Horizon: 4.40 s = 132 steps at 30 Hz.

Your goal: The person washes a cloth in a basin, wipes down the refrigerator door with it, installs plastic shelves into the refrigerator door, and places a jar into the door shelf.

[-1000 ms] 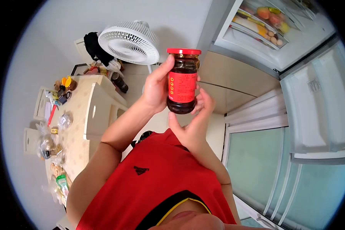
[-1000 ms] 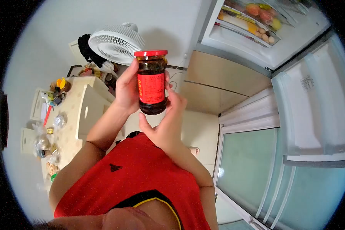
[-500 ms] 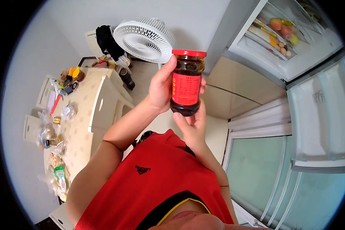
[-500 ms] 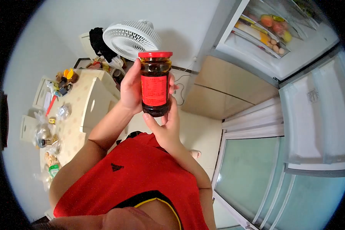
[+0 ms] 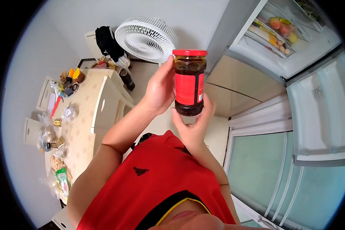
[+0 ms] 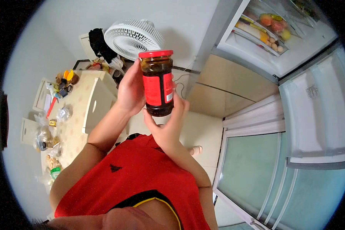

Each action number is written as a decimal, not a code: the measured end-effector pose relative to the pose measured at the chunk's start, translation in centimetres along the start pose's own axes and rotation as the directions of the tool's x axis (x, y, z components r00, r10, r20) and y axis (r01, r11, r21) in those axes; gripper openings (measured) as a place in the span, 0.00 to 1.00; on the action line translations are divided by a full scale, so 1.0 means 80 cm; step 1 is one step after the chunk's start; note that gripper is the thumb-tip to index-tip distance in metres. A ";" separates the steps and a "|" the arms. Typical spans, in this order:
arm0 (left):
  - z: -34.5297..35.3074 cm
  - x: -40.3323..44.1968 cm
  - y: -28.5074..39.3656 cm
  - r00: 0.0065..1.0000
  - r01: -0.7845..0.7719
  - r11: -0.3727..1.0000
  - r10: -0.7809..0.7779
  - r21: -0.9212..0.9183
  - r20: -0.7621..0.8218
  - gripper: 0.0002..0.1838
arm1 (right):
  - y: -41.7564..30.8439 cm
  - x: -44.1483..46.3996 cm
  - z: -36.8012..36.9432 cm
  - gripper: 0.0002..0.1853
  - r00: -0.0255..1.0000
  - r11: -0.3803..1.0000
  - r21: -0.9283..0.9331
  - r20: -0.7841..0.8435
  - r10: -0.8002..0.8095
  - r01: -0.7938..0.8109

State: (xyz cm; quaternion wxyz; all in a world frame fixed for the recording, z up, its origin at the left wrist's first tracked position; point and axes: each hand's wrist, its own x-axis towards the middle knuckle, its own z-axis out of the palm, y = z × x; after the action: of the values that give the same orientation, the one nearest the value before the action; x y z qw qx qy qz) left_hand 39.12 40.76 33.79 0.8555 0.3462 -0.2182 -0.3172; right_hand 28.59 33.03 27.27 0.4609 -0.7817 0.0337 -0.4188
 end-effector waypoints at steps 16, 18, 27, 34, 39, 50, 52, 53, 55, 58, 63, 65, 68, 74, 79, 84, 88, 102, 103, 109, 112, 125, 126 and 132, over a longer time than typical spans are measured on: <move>-0.016 -0.011 -0.002 0.990 0.055 0.958 -0.015 -0.281 0.143 0.35 | -0.002 -0.011 0.008 0.45 0.976 0.957 -0.197 -0.007 -0.220 0.214; -0.016 -0.009 -0.004 0.990 0.041 0.963 -0.003 -0.267 0.143 0.35 | -0.002 -0.011 0.003 0.47 0.972 0.947 -0.218 0.037 -0.233 0.236; -0.011 -0.009 -0.013 0.978 -0.037 0.977 0.079 -0.210 0.195 0.37 | 0.008 -0.022 -0.003 0.48 0.989 0.961 0.276 0.145 -0.020 -0.021; -0.006 -0.012 -0.026 0.940 -0.124 0.975 0.176 -0.186 0.293 0.39 | -0.008 -0.021 -0.018 0.46 0.987 0.984 0.126 0.089 -0.135 0.124; 0.022 -0.024 -0.015 0.997 -0.080 0.996 0.080 -0.051 -0.005 0.34 | -0.018 -0.008 -0.040 0.46 0.961 0.933 -0.243 -0.017 -0.277 0.264; 0.028 -0.024 -0.031 0.999 0.045 0.984 -0.042 -0.173 0.020 0.35 | -0.007 -0.021 -0.048 0.46 0.937 0.898 -0.282 0.007 -0.349 0.337; 0.022 -0.018 -0.032 0.992 0.032 0.981 -0.007 -0.193 0.127 0.37 | -0.015 -0.026 -0.056 0.47 0.967 0.958 -0.133 0.044 -0.250 0.253; 0.019 -0.016 -0.035 0.988 0.029 0.974 0.006 -0.223 0.157 0.38 | -0.004 -0.030 -0.054 0.49 0.983 0.982 0.048 0.030 -0.184 0.182; 0.018 -0.014 -0.040 0.978 -0.005 0.975 0.051 -0.220 0.203 0.39 | 0.006 -0.034 -0.046 0.47 0.995 0.939 0.340 0.096 0.011 -0.043; 0.023 -0.012 -0.046 0.978 -0.059 0.977 0.098 -0.207 0.183 0.41 | -0.003 -0.034 -0.044 0.44 0.950 0.838 0.461 0.242 0.199 -0.293; 0.025 -0.014 -0.043 0.993 -0.095 0.967 0.111 0.238 -0.051 0.40 | 0.007 -0.032 -0.043 0.41 0.989 0.963 0.249 0.124 0.075 -0.104; 0.036 -0.020 -0.039 0.991 -0.057 0.957 0.089 0.285 -0.102 0.42 | 0.001 -0.020 -0.049 0.42 0.994 0.993 -0.049 -0.010 -0.108 0.107; 0.045 -0.027 -0.040 0.999 -0.029 0.997 0.032 0.070 -0.035 0.41 | -0.006 -0.012 -0.049 0.46 0.982 0.967 -0.177 -0.008 -0.189 0.185; 0.025 -0.021 -0.040 0.996 0.080 0.995 -0.081 0.066 0.028 0.37 | -0.001 -0.024 -0.045 0.49 0.960 0.924 -0.275 -0.011 -0.281 0.267; 0.027 -0.021 -0.037 0.998 0.057 0.993 -0.059 0.104 0.014 0.35 | 0.003 -0.024 -0.045 0.50 0.959 0.918 -0.285 0.017 -0.282 0.275; 0.019 -0.014 -0.035 0.997 0.061 0.991 -0.065 0.121 0.029 0.34 | -0.002 -0.023 -0.053 0.44 0.949 0.932 -0.186 0.092 -0.300 0.312; 0.012 -0.011 -0.038 0.996 0.073 0.993 -0.076 0.096 0.034 0.34 | 0.007 -0.024 -0.048 0.42 0.950 0.933 -0.183 0.080 -0.300 0.310; 0.010 -0.004 -0.042 0.989 0.007 0.998 0.002 -0.059 0.145 0.41 | -0.003 -0.028 -0.033 0.39 0.926 0.747 0.547 0.234 0.297 -0.378; 0.018 -0.005 -0.042 0.994 -0.003 0.998 0.010 -0.062 0.110 0.41 | -0.006 -0.026 -0.037 0.39 0.920 0.785 0.483 0.263 0.292 -0.387; 0.019 -0.005 -0.038 0.998 -0.033 0.999 0.032 0.022 0.055 0.41 | -0.001 -0.022 -0.035 0.42 0.989 0.973 0.195 0.107 0.103 -0.123; 0.013 -0.008 -0.040 0.998 0.003 1.000 -0.004 0.007 0.068 0.42 | 0.001 -0.022 -0.036 0.44 0.993 0.984 0.158 0.100 0.064 -0.079; 0.025 -0.005 -0.043 0.989 0.038 0.951 0.010 -0.308 0.151 0.42 | -0.011 -0.019 -0.036 0.54 0.982 0.971 -0.149 0.045 -0.183 0.188; 0.025 -0.006 -0.043 0.985 0.042 0.944 0.015 -0.327 0.169 0.42 | -0.010 -0.019 -0.036 0.55 0.979 0.967 -0.153 0.044 -0.197 0.202; 0.015 -0.008 -0.049 0.966 0.080 0.918 0.025 -0.388 0.258 0.43 | -0.015 -0.026 -0.035 0.55 0.978 0.975 -0.104 0.088 -0.188 0.196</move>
State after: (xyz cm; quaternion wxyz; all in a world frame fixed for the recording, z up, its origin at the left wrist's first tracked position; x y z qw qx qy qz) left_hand 36.41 38.47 31.61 0.8674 0.1255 -0.2543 -0.4088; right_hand 24.91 32.67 27.47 0.3746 -0.8215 -0.0365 -0.4284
